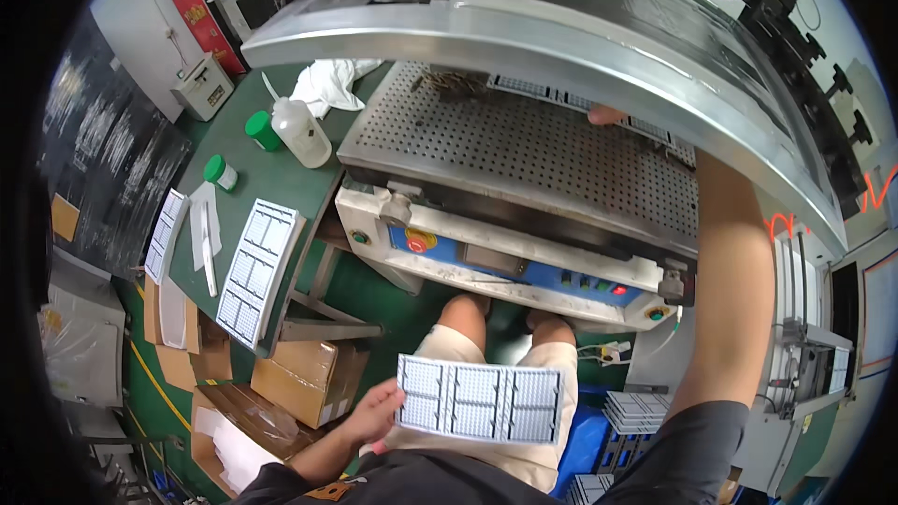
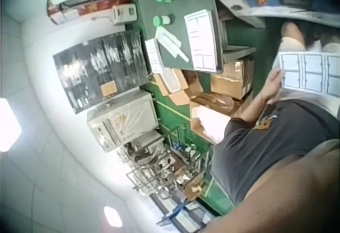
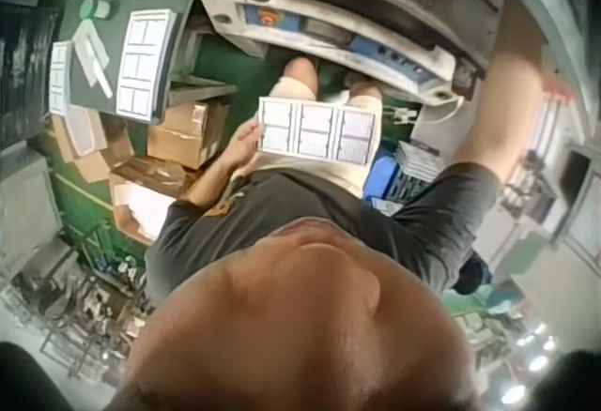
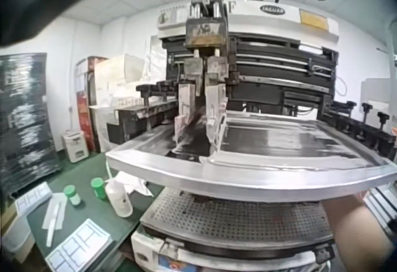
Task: Operating a semi-automated machine to process sheets of electronic components and stacking them in a rack.
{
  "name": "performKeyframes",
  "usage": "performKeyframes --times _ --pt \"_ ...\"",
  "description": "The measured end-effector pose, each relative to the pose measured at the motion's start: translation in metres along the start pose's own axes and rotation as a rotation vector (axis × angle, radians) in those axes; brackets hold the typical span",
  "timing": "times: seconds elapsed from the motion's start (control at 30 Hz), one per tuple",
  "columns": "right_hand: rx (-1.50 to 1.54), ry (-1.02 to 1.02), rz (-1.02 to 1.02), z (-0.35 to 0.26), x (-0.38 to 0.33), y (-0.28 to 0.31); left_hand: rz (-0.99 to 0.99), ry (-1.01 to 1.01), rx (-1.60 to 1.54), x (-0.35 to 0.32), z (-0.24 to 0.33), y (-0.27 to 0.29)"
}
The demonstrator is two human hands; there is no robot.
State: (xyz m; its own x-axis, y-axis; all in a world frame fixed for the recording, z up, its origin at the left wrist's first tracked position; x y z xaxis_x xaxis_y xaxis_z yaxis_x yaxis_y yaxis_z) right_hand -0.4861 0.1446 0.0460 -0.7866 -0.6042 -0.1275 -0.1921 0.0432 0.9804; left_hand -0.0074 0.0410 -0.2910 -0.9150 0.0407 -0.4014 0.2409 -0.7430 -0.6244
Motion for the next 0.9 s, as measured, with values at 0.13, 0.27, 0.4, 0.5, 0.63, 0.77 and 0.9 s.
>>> performKeyframes --times 0.13,0.27,0.4,0.5,0.63,0.77,0.9 --pt "-0.004 -0.02 0.081 0.001 -0.004 0.037 -0.031 0.122 0.039 0.003 -0.008 -0.006" --pt "0.005 -0.049 0.14 0.012 -0.019 0.054 -0.06 0.103 0.021 0.02 -0.01 -0.002" --pt "0.007 -0.113 0.172 0.033 -0.05 0.063 -0.109 0.132 -0.004 0.03 0.014 -0.013" --pt "0.011 -0.145 0.176 0.041 -0.068 0.061 -0.133 0.155 -0.004 0.029 0.015 -0.015" --pt "0.009 -0.152 0.166 0.041 -0.075 0.053 -0.151 0.153 0.006 0.025 0.009 -0.014" --pt "0.001 -0.134 0.15 0.035 -0.068 0.043 -0.127 0.176 0.016 0.021 0.004 -0.014" --pt "-0.003 -0.112 0.131 0.03 -0.056 0.03 -0.083 0.191 0.005 0.02 0.001 -0.008"
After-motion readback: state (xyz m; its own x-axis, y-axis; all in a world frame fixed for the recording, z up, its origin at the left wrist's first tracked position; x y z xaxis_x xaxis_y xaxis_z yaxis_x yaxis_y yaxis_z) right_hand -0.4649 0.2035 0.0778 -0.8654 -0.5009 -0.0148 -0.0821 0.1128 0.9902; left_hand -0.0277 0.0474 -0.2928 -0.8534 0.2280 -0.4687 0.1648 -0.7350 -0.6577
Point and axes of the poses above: each hand's wrist, its own x-axis towards the middle knuckle, its own y-axis out of the back of the hand, z = x × y, the point moved 7 cm from there along x, towards the middle knuckle, and after that the axes turned 8 degrees about -z, right-handed, at the moved point
